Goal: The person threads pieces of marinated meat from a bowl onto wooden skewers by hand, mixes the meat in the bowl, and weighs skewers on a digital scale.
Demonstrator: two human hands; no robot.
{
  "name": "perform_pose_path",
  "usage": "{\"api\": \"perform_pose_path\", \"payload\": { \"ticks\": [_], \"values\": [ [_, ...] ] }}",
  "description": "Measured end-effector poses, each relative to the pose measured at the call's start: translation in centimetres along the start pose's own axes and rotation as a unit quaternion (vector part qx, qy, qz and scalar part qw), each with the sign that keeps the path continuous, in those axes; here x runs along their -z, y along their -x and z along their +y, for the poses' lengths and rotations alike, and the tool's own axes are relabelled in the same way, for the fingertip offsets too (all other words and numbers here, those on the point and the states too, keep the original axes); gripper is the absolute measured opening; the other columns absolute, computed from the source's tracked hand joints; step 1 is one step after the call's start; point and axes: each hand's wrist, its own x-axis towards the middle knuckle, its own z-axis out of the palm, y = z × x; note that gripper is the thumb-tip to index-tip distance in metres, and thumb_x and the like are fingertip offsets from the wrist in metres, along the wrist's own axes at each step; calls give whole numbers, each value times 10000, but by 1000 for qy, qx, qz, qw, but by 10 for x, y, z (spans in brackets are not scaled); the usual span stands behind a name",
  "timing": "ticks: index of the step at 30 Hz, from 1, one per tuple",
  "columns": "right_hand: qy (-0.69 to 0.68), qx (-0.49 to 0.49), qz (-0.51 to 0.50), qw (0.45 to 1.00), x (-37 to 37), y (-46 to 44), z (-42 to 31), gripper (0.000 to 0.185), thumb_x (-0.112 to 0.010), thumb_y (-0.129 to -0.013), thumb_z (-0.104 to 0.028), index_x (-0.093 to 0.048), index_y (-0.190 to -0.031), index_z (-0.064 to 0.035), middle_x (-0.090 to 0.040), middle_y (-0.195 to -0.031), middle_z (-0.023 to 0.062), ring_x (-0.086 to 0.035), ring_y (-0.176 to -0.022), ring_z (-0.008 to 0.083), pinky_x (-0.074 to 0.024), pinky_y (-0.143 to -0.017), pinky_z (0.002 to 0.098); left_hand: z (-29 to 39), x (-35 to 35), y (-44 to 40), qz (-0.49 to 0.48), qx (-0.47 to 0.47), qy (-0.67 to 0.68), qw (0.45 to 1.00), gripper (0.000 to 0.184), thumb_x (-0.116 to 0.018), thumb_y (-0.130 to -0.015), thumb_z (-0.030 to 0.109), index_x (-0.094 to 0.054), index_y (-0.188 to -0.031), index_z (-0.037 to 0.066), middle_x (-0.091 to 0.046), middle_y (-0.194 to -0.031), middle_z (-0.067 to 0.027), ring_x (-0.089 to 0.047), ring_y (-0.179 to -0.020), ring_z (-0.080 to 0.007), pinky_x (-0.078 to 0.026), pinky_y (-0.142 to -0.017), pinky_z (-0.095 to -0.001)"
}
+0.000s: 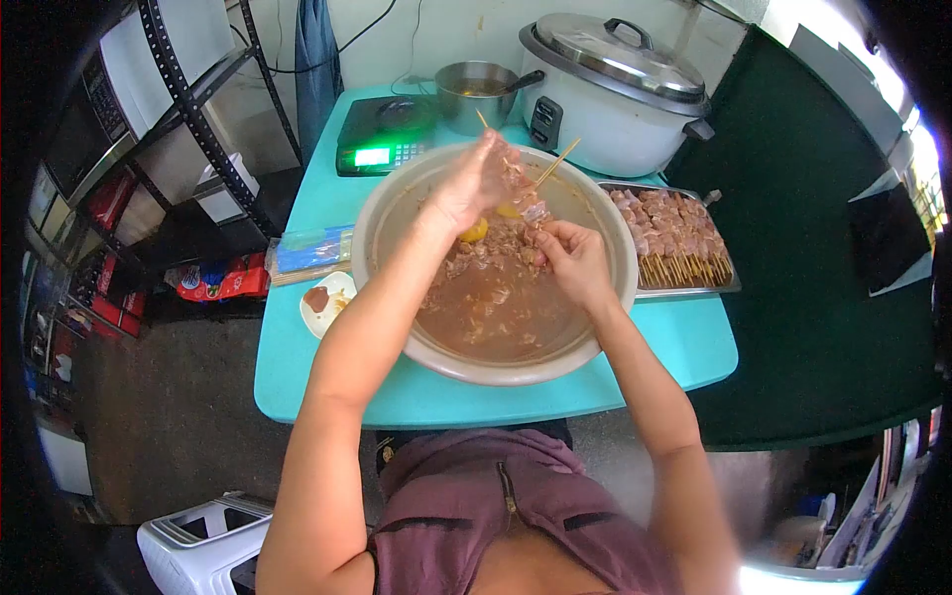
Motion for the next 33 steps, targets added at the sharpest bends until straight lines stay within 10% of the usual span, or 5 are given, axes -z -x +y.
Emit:
{"api": "perform_pose_path", "payload": {
  "ticks": [26,33],
  "values": [
    [34,-8,-14,999,-2,3,0,158,-553,-835,-109,-644,-800,16,-548,-590,-12,-465,-529,40,-363,-488,198,-8,17,-7,-1,-19,-23,1000,244,-545,-859,233,-544,-994,30,-594,-1012,-138,-585,-962,-232,-470,-850,-373],
    [-13,16,-18,1000,2,-3,8,142,-549,-819,-90,-623,-749,10,-549,-577,7,-501,-509,71,-379,-464,221,-3,12,-8,-32,-25,-98,994,479,-604,-815,110,-369,-1214,-13,-588,-1048,-137,-592,-933,-190,-485,-818,-337]
  ]
}}
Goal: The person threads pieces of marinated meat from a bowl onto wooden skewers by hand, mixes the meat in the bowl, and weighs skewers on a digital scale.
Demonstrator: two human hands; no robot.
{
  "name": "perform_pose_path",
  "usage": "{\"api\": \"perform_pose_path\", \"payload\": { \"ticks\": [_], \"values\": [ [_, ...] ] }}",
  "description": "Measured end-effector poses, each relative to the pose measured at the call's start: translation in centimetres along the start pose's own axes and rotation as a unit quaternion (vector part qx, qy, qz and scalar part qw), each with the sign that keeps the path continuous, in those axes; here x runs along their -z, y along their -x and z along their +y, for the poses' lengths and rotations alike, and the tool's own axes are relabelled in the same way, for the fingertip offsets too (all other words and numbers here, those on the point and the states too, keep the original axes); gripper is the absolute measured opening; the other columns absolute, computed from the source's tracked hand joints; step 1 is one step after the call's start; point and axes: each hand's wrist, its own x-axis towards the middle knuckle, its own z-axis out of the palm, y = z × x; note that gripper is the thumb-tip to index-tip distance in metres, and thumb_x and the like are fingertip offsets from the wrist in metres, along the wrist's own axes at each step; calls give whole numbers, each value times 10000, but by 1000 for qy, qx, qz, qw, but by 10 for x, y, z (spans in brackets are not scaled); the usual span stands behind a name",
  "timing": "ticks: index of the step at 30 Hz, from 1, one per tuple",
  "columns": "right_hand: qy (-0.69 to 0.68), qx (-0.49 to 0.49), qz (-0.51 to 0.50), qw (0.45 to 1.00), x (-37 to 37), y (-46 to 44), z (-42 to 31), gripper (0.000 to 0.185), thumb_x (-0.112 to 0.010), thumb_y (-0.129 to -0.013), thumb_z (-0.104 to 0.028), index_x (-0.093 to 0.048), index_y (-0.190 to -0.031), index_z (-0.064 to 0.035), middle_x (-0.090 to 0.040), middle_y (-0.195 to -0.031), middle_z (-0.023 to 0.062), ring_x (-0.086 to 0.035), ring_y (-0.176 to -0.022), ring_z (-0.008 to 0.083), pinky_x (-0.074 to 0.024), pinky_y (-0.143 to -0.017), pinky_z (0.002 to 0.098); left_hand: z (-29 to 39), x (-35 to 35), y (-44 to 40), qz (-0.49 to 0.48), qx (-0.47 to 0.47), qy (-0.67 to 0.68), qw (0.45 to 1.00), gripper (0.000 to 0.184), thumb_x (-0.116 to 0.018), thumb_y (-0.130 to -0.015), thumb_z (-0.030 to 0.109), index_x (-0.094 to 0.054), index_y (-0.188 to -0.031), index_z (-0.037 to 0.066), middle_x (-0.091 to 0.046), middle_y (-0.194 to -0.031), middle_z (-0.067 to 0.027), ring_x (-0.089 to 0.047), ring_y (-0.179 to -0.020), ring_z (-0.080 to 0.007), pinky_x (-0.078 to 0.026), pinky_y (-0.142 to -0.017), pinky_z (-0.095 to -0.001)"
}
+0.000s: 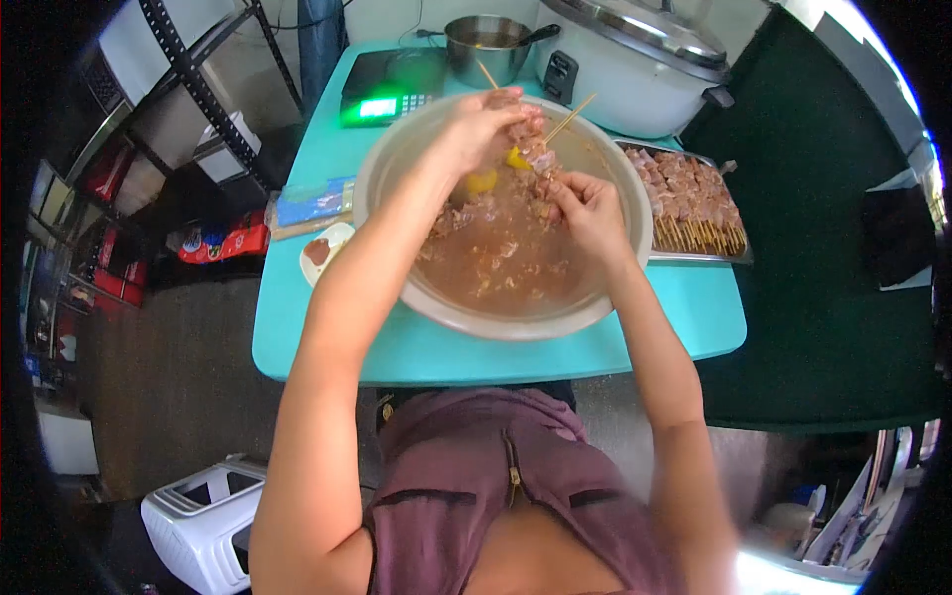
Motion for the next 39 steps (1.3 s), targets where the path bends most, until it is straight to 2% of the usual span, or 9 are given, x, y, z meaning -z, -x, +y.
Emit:
{"api": "perform_pose_path", "payload": {
  "ticks": [6,8,11,14,19,25,32,34,39],
  "values": [
    [-3,-6,51,999,17,-3,2,155,-549,-834,-107,-622,-764,10,-578,-595,16,-508,-553,62,-391,-518,211,8,8,-5,26,70,-164,984,850,-676,-746,384,-194,-1341,16,-581,-1055,-177,-551,-1014,-251,-422,-893,-377],
    [-28,7,75,997,28,-6,5,155,-564,-837,-127,-629,-792,7,-580,-606,13,-518,-568,63,-400,-542,203,5,19,-14,69,76,-249,963,813,-685,-690,477,-346,-1307,71,-557,-1113,-170,-479,-1110,-266,-371,-929,-431],
    [-105,-2,169,980,38,-7,6,167,-585,-840,-167,-637,-846,-9,-587,-634,15,-520,-575,69,-412,-555,205,-3,17,-16,21,-65,-704,707,277,-691,-685,307,-683,-896,128,-591,-1070,-112,-462,-1113,-281,-317,-950,-485],
    [-123,20,194,973,42,-10,14,158,-582,-839,-156,-637,-840,-7,-588,-634,17,-521,-579,68,-411,-555,200,-28,-1,-12,-23,-136,-818,558,213,-667,-695,209,-681,-890,125,-623,-958,-118,-503,-1034,-292,-327,-951,-432],
    [-143,25,214,966,45,-9,16,148,-580,-834,-143,-637,-825,-7,-591,-639,20,-515,-573,68,-408,-555,200,-84,-14,-39,-236,-132,-730,627,253,-652,-665,130,-657,-918,114,-542,-1134,-112,-448,-1073,-276,-380,-883,-430],
    [-127,-9,191,973,46,-5,15,169,-558,-854,-154,-630,-904,-10,-585,-657,10,-510,-595,65,-411,-591,191,-85,-32,-1,-370,-235,-773,458,346,-490,-774,107,-546,-1116,131,-524,-1011,-103,-472,-1028,-293,-431,-832,-377],
    [-127,21,193,973,46,-9,20,174,-561,-834,-151,-634,-851,5,-598,-639,33,-518,-564,63,-390,-530,199,-65,31,17,-426,-256,-670,551,260,-560,-702,53,-602,-958,70,-509,-1087,-124,-541,-928,-315,-447,-767,-388],
    [-166,12,195,967,45,-7,16,176,-565,-831,-156,-639,-847,2,-596,-630,29,-510,-561,57,-376,-527,191,-53,42,8,-359,-72,-686,629,218,-568,-722,37,-617,-931,72,-525,-1109,-112,-528,-976,-315,-444,-782,-400],
    [-145,-9,176,974,47,-7,17,190,-564,-851,-157,-629,-931,3,-581,-650,7,-508,-600,59,-418,-602,192,-18,24,1,-237,-119,-704,659,210,-592,-731,61,-630,-934,95,-571,-1018,-121,-548,-918,-326,-435,-799,-419]
  ]
}}
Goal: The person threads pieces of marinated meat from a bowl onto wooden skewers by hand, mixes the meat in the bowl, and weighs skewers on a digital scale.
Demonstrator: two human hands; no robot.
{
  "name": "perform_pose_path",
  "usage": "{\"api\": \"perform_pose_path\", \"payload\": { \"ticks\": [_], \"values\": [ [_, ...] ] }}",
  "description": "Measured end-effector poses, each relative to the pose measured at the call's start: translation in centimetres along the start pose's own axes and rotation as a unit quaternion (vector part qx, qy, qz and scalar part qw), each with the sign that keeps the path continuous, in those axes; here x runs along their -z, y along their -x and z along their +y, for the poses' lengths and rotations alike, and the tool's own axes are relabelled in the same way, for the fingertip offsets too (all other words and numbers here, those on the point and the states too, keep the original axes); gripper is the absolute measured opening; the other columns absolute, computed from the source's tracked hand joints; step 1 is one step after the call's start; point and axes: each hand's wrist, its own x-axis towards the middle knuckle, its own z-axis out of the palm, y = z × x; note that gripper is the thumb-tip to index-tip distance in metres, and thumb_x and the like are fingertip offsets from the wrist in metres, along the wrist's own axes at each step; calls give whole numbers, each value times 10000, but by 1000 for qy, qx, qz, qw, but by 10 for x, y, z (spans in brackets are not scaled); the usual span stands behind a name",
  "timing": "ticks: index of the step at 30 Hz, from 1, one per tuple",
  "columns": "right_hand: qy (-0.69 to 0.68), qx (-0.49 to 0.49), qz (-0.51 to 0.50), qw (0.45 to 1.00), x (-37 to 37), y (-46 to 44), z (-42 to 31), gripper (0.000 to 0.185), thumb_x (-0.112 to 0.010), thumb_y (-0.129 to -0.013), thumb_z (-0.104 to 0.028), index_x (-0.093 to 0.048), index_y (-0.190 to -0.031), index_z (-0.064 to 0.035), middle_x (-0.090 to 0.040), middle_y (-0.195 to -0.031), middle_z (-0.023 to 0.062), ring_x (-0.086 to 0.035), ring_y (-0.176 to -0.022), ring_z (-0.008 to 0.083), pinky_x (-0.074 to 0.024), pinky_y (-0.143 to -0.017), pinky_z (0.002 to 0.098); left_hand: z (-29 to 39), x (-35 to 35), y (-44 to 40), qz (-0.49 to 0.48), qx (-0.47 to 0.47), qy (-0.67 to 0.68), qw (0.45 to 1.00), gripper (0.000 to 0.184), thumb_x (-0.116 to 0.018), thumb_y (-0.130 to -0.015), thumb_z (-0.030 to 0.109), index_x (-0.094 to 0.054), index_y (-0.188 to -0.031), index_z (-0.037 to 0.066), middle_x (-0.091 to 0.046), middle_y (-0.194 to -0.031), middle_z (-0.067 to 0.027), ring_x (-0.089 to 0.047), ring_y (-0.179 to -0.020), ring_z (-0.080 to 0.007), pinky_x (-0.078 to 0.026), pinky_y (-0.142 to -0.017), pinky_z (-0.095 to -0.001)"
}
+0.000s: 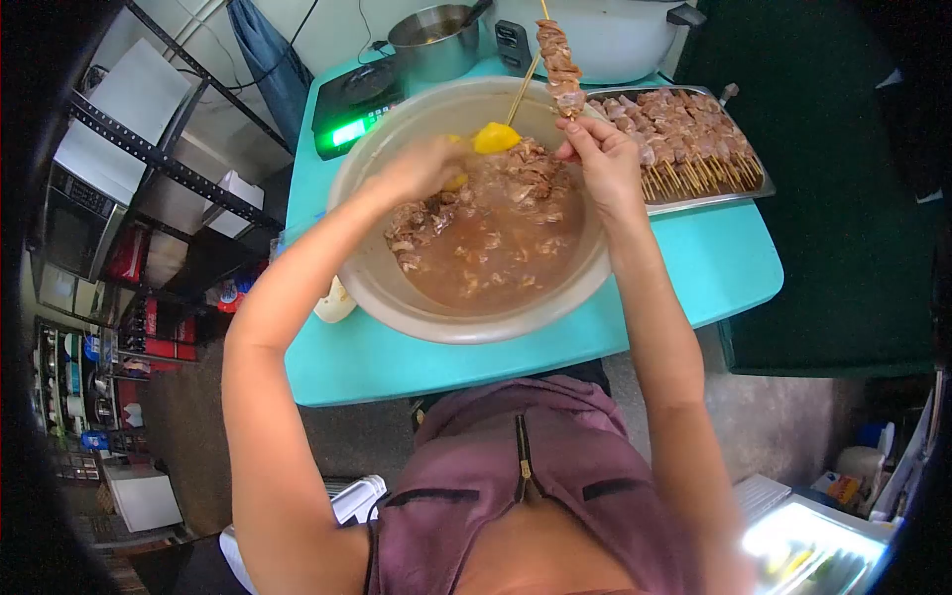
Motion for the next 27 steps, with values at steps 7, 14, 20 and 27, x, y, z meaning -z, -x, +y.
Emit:
{"api": "perform_pose_path", "payload": {
  "ticks": [7,14,20,27],
  "values": [
    [-2,10,14,1000,-3,1,1,182,-577,-833,-147,-627,-900,14,-587,-634,17,-513,-570,55,-399,-547,188,43,-40,-35,-71,56,-149,985,222,-653,-688,217,-646,-871,93,-573,-874,-173,-563,-831,-354,-452,-755,-432],
    [5,24,18,1000,0,-1,9,177,-587,-813,-142,-630,-887,13,-599,-626,27,-535,-565,57,-413,-525,199,25,-41,-46,-70,73,-9,995,223,-575,-749,170,-622,-776,-47,-633,-823,-177,-609,-772,-295,-463,-730,-381],
    [12,9,14,1000,-2,2,3,176,-577,-818,-159,-648,-862,-4,-581,-605,15,-502,-545,51,-378,-505,207,0,-14,-43,-55,230,415,879,245,-503,-854,203,-620,-915,-3,-605,-761,-24,-570,-734,-124,-495,-622,-281],
    [-13,-16,4,1000,-7,5,-6,147,-579,-818,-152,-637,-812,-17,-552,-587,-16,-431,-502,30,-296,-465,185,-2,-17,-38,-46,176,523,833,185,-516,-862,150,-566,-955,-2,-597,-796,-64,-555,-640,-123,-504,-609,-239]
  ]
}}
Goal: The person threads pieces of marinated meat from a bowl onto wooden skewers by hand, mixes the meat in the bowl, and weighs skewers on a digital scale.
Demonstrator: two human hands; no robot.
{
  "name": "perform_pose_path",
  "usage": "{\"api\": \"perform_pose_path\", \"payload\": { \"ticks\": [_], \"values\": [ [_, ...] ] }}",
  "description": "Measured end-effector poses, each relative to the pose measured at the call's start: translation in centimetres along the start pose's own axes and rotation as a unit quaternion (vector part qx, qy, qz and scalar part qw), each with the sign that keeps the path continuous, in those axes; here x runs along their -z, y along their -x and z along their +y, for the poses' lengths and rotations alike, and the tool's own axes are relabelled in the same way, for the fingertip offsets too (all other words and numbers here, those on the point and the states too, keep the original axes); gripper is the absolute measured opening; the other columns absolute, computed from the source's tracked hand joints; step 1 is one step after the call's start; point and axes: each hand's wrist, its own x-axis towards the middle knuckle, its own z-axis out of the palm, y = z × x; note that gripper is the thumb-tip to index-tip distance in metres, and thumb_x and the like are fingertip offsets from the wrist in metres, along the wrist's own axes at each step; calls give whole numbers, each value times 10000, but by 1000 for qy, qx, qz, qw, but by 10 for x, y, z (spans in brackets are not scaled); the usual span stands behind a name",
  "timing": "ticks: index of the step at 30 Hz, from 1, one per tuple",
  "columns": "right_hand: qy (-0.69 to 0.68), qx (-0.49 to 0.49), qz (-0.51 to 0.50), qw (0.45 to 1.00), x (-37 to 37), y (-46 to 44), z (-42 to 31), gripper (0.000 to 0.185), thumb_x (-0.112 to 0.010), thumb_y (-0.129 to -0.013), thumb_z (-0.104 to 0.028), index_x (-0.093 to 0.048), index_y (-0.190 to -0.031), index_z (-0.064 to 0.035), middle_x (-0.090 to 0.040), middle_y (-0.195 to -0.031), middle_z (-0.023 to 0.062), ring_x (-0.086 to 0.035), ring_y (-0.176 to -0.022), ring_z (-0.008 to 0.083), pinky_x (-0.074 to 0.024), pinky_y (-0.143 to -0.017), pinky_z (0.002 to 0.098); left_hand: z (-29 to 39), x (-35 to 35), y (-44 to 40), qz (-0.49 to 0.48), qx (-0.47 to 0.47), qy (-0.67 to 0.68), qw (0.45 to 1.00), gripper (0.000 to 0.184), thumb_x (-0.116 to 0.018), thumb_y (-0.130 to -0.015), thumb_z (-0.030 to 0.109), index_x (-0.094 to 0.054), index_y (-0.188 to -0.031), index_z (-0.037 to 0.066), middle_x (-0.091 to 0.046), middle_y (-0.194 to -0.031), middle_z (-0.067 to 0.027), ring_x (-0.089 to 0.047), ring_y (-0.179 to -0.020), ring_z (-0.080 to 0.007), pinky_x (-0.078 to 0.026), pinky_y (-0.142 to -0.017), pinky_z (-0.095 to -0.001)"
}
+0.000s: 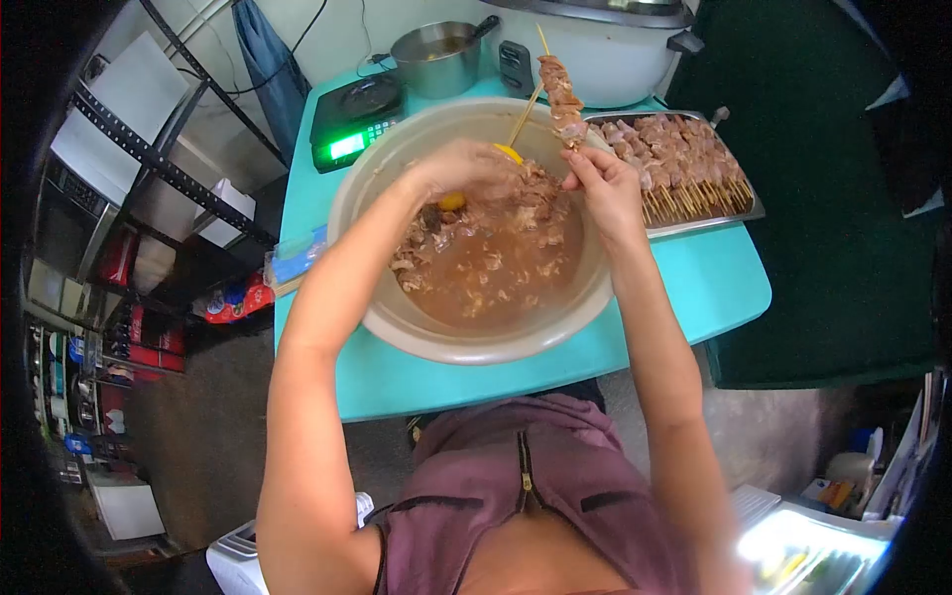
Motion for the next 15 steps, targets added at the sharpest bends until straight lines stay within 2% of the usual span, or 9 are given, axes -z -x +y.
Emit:
{"api": "perform_pose_path", "payload": {
  "ticks": [1,5,7,9,11,15],
  "values": [
    [2,3,-4,1000,0,-1,1,147,-579,-818,-152,-637,-812,-17,-552,-587,-16,-431,-502,30,-296,-465,185,-5,1,-2,13,-45,5,999,163,-512,-862,125,-558,-952,-3,-598,-791,-69,-548,-620,-121,-498,-614,-234],
    [54,13,-26,998,3,-4,10,139,-581,-821,-152,-633,-806,-24,-544,-584,-21,-427,-500,30,-301,-459,183,-7,17,-7,23,-68,19,997,176,-515,-859,104,-532,-993,-10,-591,-801,-72,-538,-645,-122,-485,-633,-231],
    [67,16,-40,997,1,-1,7,137,-582,-823,-149,-631,-801,-23,-545,-584,-20,-430,-501,30,-306,-460,185,4,17,2,5,9,124,992,258,-520,-851,81,-478,-1093,3,-572,-857,-77,-522,-680,-123,-466,-612,-229],
    [51,-24,-51,997,-2,3,1,128,-580,-825,-140,-631,-812,-23,-546,-582,-17,-437,-509,35,-322,-470,190,14,14,11,32,24,149,988,293,-513,-853,76,-453,-1133,18,-560,-884,-76,-515,-701,-118,-459,-612,-236],
    [61,-17,-57,996,-2,3,2,126,-579,-826,-137,-629,-817,-21,-547,-580,-16,-440,-510,38,-326,-476,190,16,15,13,57,42,175,982,331,-506,-854,71,-427,-1172,34,-548,-910,-75,-508,-722,-113,-453,-612,-243],
    [88,9,-63,994,-2,1,7,130,-576,-830,-138,-622,-827,-17,-553,-583,-8,-447,-509,46,-337,-486,187,2,25,6,37,-18,19,999,331,-484,-875,137,-420,-1190,56,-547,-937,-67,-514,-752,-115,-447,-660,-267]
  ]
}}
